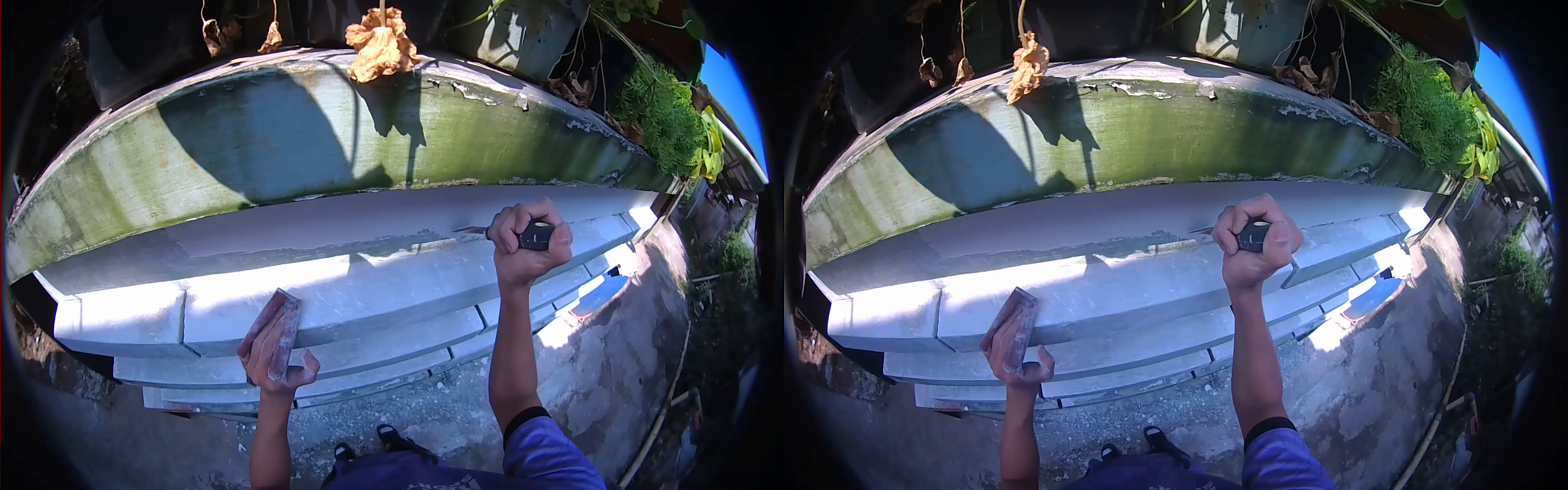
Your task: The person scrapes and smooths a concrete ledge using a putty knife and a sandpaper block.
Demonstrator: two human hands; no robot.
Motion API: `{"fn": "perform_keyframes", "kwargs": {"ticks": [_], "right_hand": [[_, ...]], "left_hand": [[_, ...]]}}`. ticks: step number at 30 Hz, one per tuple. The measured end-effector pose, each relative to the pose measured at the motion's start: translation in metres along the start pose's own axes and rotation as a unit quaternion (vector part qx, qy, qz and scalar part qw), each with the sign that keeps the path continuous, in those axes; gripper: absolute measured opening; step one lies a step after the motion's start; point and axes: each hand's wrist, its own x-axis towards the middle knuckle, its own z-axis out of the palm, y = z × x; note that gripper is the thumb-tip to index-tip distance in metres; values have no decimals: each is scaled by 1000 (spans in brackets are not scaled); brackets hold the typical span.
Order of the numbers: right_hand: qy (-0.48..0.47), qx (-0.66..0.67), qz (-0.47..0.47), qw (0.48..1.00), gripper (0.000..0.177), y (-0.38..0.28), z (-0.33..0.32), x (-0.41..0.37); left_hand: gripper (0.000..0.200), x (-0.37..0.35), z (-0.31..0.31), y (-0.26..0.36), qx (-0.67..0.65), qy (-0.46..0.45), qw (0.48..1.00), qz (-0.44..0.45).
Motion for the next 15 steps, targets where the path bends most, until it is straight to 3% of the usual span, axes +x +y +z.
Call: {"fn": "perform_keyframes", "kwargs": {"ticks": [4,7,9,12,15], "right_hand": [[-30,106,-19,994,60,-23,-4,-3],[18,-116,20,993,57,19,11,-4],[-30,55,-36,997,59,-15,-2,-1],[-5,-96,16,995,60,21,3,-6],[5,42,-12,999,61,-5,-2,-3]], "left_hand": [[40,-1,3,-4,-7,11,1000,-7],[40,-4,0,2,-5,0,1000,-15],[40,-2,-1,1,-12,0,1000,-19],[41,-3,2,2,-22,12,999,-23],[42,-5,4,0,-47,10,998,-35]]}}
